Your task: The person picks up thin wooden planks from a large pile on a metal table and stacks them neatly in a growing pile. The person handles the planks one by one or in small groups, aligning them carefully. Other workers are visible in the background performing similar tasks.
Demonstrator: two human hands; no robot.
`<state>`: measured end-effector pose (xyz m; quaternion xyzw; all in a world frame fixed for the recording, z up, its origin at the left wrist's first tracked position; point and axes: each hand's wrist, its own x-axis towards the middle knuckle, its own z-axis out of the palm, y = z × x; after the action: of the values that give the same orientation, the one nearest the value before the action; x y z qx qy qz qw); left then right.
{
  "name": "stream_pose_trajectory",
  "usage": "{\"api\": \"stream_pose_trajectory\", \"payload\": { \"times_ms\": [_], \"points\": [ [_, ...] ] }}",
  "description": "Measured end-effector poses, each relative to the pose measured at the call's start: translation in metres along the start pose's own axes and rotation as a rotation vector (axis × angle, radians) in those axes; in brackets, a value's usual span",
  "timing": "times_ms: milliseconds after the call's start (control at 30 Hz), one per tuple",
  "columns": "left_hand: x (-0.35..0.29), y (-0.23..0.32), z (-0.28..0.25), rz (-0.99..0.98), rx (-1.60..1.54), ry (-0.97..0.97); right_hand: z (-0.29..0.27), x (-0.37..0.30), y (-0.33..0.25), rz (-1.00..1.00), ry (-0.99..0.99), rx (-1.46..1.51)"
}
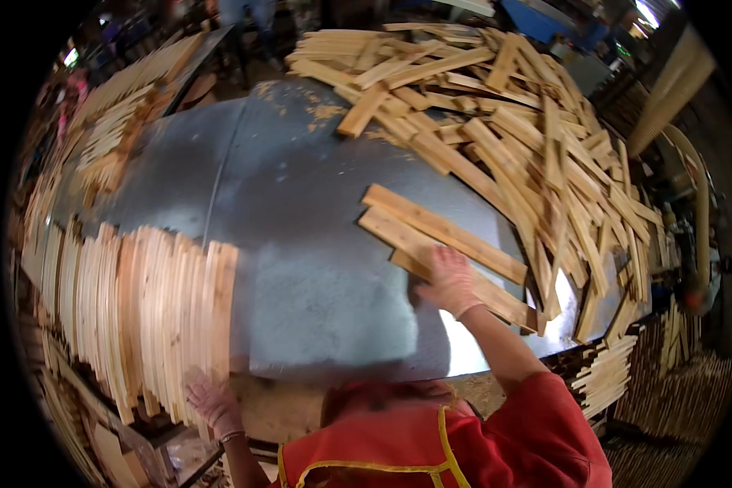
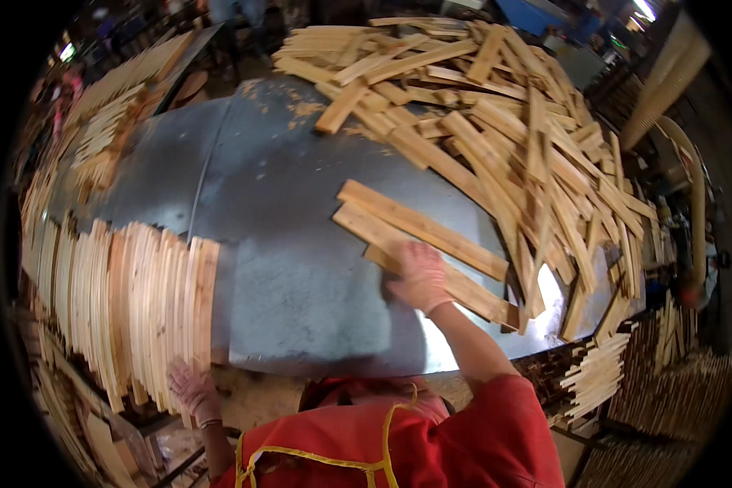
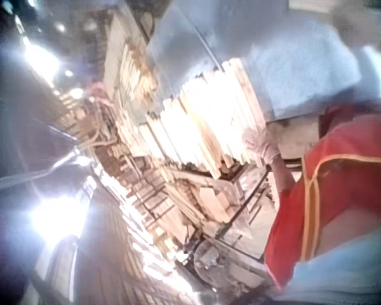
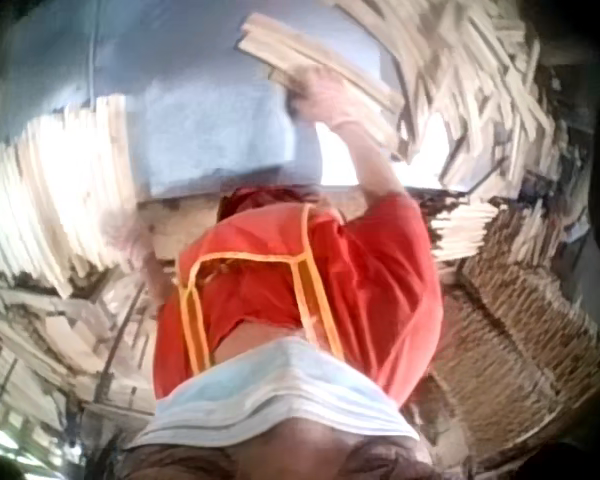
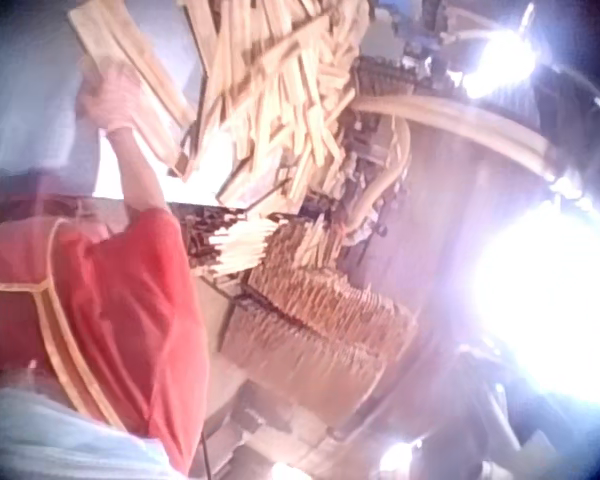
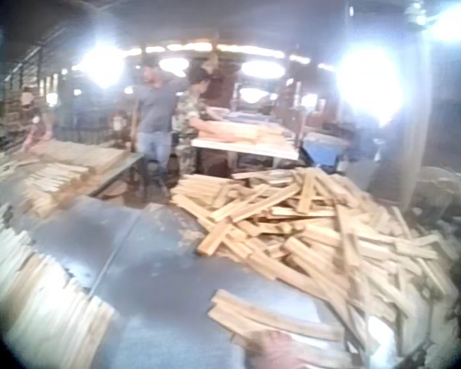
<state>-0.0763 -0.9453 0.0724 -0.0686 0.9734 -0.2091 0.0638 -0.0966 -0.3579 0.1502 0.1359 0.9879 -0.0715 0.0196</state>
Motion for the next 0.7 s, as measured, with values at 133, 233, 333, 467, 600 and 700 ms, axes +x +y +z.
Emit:
{"api": "stream_pose_trajectory", "payload": {
  "times_ms": [133,233,333,467,600,700],
  "points": [
    [0.013,0.081,-0.050,0.131,-0.170,0.050,0.023,-0.042,0.117,0.205,-0.359,0.004],
    [0.000,0.180,-0.088,0.407,-0.615,-0.126,0.038,-0.044,0.117,0.107,-0.282,0.333],
    [-0.026,0.285,-0.117,0.533,-1.475,-0.659,0.029,-0.022,0.076,0.190,-0.424,0.876],
    [-0.036,0.372,-0.130,0.082,-2.333,-1.509,0.004,0.016,0.057,-0.043,-0.402,1.109],
    [-0.024,0.384,-0.128,-0.035,-2.297,-1.362,-0.013,0.052,0.181,0.130,0.408,0.429],
    [-0.021,0.375,-0.129,-0.085,-2.150,-1.185,-0.016,0.050,0.275,0.662,0.449,0.077]
  ]
}}
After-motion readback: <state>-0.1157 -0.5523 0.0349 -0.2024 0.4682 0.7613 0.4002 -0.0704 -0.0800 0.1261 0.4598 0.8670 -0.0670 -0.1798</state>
